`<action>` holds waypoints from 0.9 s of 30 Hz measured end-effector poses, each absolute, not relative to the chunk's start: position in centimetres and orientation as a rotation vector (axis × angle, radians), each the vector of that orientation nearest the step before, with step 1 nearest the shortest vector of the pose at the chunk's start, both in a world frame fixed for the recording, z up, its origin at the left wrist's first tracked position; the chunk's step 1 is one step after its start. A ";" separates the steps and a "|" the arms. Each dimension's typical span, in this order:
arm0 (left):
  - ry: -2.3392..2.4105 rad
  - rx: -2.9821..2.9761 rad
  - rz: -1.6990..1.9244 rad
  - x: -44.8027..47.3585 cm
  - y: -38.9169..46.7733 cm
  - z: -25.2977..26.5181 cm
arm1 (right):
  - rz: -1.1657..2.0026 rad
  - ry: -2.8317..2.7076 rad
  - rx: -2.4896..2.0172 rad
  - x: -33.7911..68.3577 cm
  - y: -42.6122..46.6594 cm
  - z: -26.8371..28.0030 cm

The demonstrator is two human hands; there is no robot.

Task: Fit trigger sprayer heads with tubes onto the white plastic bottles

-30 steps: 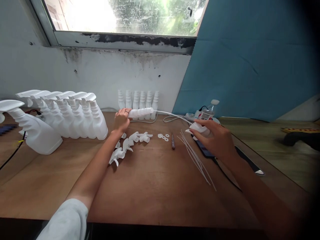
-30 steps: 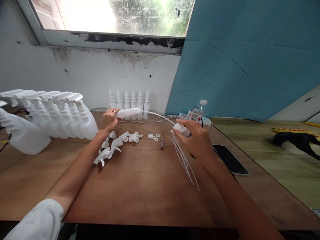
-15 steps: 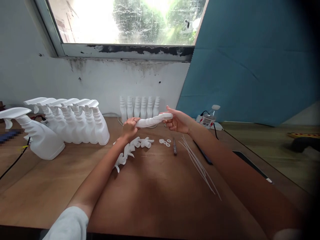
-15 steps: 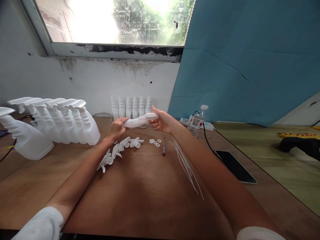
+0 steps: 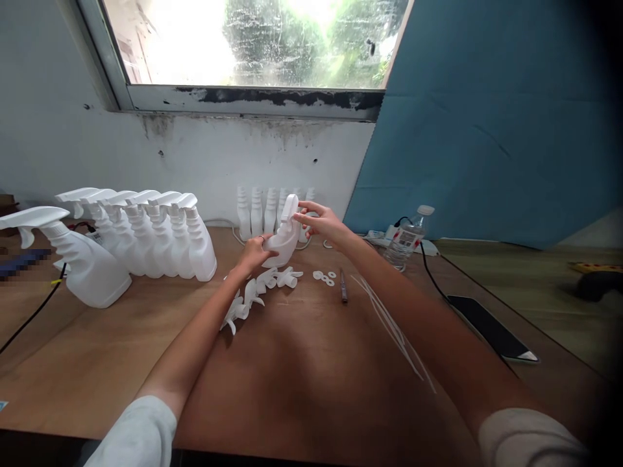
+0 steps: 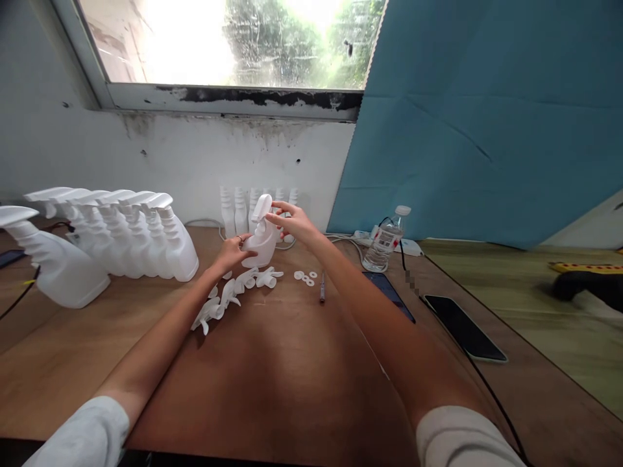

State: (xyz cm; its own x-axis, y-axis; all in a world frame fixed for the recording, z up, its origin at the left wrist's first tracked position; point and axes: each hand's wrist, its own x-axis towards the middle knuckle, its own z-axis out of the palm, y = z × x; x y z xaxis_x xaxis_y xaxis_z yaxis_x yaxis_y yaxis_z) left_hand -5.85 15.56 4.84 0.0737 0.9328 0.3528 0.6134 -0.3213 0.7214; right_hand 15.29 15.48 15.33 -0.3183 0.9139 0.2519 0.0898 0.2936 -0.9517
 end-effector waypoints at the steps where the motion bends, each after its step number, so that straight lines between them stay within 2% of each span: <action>1: 1.515 1.970 1.132 -5.9 15.7 4.7 | 1.095 -1.669 -0.945 14.9 15.8 15.3; 4: 1.484 1.945 1.121 -5.9 15.9 4.2 | 1.076 -1.658 -0.924 13.8 16.9 15.2; 11: 1.450 1.871 1.110 -6.0 16.3 3.8 | 1.275 -1.401 -0.556 11.7 18.4 12.9; 20: 1.433 1.794 1.113 -6.1 16.0 4.6 | 1.183 -1.497 -0.522 11.4 18.8 10.9; 25: 1.148 1.658 1.611 -5.7 16.6 9.7 | 1.181 -1.574 -0.438 11.2 19.6 10.9; 27: 1.041 1.716 1.671 -5.4 17.2 12.1 | 1.203 -1.566 -0.437 10.8 20.0 10.9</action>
State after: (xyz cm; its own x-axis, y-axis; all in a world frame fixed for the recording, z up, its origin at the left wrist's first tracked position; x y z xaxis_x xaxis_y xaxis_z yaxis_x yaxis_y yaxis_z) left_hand -5.36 17.24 12.11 -0.0581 0.8114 0.5815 0.1642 -0.5668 0.8073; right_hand 10.79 20.03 10.88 -0.3696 0.7752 0.5123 -0.2950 0.4249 -0.8558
